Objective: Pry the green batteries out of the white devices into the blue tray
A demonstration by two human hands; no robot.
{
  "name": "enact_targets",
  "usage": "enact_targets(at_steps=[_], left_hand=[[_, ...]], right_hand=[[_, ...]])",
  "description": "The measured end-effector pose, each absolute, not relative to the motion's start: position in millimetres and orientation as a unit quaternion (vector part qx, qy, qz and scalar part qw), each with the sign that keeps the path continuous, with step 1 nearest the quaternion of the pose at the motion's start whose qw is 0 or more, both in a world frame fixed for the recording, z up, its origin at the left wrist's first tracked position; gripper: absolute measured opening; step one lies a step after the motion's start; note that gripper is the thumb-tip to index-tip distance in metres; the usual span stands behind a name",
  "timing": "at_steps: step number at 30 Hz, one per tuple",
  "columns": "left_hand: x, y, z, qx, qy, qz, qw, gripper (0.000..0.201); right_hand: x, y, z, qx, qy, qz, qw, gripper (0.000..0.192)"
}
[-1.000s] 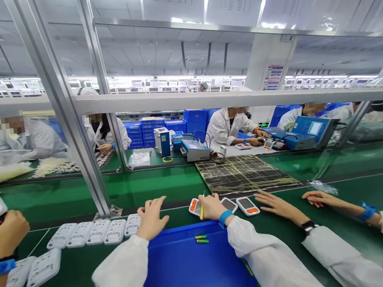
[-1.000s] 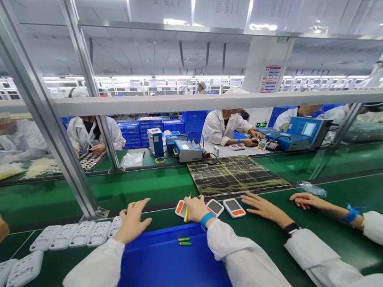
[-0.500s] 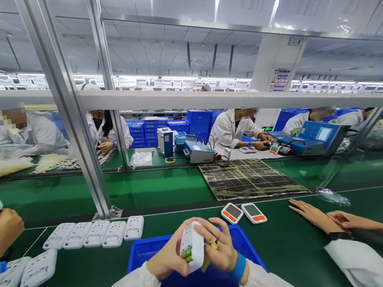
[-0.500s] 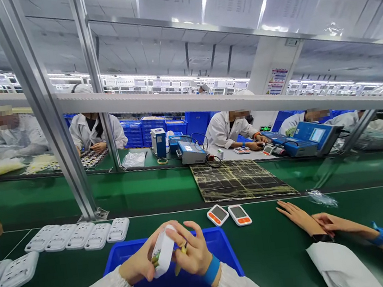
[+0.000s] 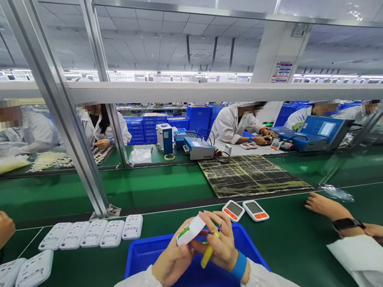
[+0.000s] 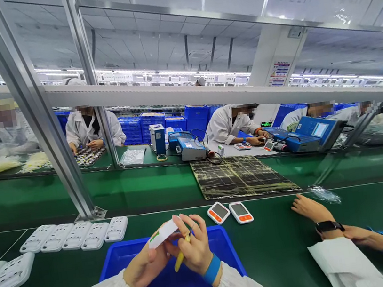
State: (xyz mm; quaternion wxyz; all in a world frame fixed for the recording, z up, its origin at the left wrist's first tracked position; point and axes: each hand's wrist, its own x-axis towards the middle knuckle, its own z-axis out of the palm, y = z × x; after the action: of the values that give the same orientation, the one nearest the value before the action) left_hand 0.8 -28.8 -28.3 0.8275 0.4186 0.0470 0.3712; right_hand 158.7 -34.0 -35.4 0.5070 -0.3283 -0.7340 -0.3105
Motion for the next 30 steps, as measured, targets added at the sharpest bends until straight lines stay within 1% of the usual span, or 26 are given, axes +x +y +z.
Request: enact_targets(at_steps=[4, 6, 8, 9, 10, 13, 14, 15, 16, 17, 18, 19, 20, 22, 25, 30], left_hand=[[1.6, -25.9, -35.3, 0.393, 0.059, 0.38, 0.835, 0.059], [1.3, -22.9, -36.0, 0.395, 0.104, 0.411, 0.815, 0.056], [0.3, -19.3, -35.2, 0.413, 0.186, 0.451, 0.769, 0.05], [-0.3, -17.7, -34.3, 0.432, 0.226, 0.468, 0.737, 0.049], [-0.8, -16.7, -33.3, 0.458, 0.258, 0.477, 0.704, 0.051], [-0.8, -19.6, -29.5, 0.573, 0.324, 0.436, 0.613, 0.065], [-0.1, -22.3, -28.2, 0.621, 0.35, 0.413, 0.567, 0.07], [0.9, -25.4, -26.9, 0.671, 0.376, 0.392, 0.505, 0.072], [2.1, -28.5, -25.8, 0.721, 0.394, 0.371, 0.431, 0.072], [3.4, -31.3, -24.9, 0.765, 0.403, 0.354, 0.357, 0.07], [4.7, -33.3, -24.3, 0.798, 0.402, 0.339, 0.294, 0.068], [5.8, -34.6, -24.0, 0.819, 0.398, 0.325, 0.254, 0.065], [6.8, -35.1, -23.9, 0.831, 0.395, 0.316, 0.232, 0.063], [8.2, -34.6, -24.4, 0.833, 0.403, 0.311, 0.217, 0.06], [9.3, -32.9, -25.1, 0.828, 0.414, 0.315, 0.211, 0.058], [10.4, -33.2, -25.2, 0.824, 0.423, 0.309, 0.217, 0.057]], right_hand=[[158.7, -32.3, -33.6, -0.327, -0.746, -0.296, 0.499, 0.029], [161.7, -31.8, -32.0, -0.334, -0.768, -0.236, 0.494, 0.021], [167.1, -32.8, -28.8, -0.359, -0.786, -0.125, 0.487, 0.011], [170.3, -34.0, -26.7, -0.38, -0.783, -0.055, 0.49, 0.005], [173.5, -35.6, -24.3, -0.408, -0.762, 0.023, 0.502, 0.004], [181.2, -40.4, -17.6, -0.47, -0.612, 0.262, 0.579, 0.029], [182.5, -41.7, -16.1, -0.47, -0.55, 0.33, 0.607, 0.036], [183.0, -42.7, -15.1, -0.459, -0.495, 0.387, 0.628, 0.039], [182.9, -43.7, -14.9, -0.442, -0.453, 0.437, 0.639, 0.037], [182.1, -44.6, -15.4, -0.424, -0.424, 0.478, 0.641, 0.031], [180.6, -45.6, -16.5, -0.408, -0.408, 0.514, 0.635, 0.023], [178.7, -46.7, -18.2, -0.395, -0.402, 0.543, 0.623, 0.016], [176.5, -47.9, -20.2, -0.384, -0.405, 0.564, 0.609, 0.014], [171.9, -50.4, -24.9, -0.373, -0.421, 0.58, 0.589, 0.02], [167.0, -53.2, -30.4, -0.371, -0.44, 0.571, 0.585, 0.026], [166.3, -54.0, -33.4, -0.39, -0.456, 0.553, 0.578, 0.025]])
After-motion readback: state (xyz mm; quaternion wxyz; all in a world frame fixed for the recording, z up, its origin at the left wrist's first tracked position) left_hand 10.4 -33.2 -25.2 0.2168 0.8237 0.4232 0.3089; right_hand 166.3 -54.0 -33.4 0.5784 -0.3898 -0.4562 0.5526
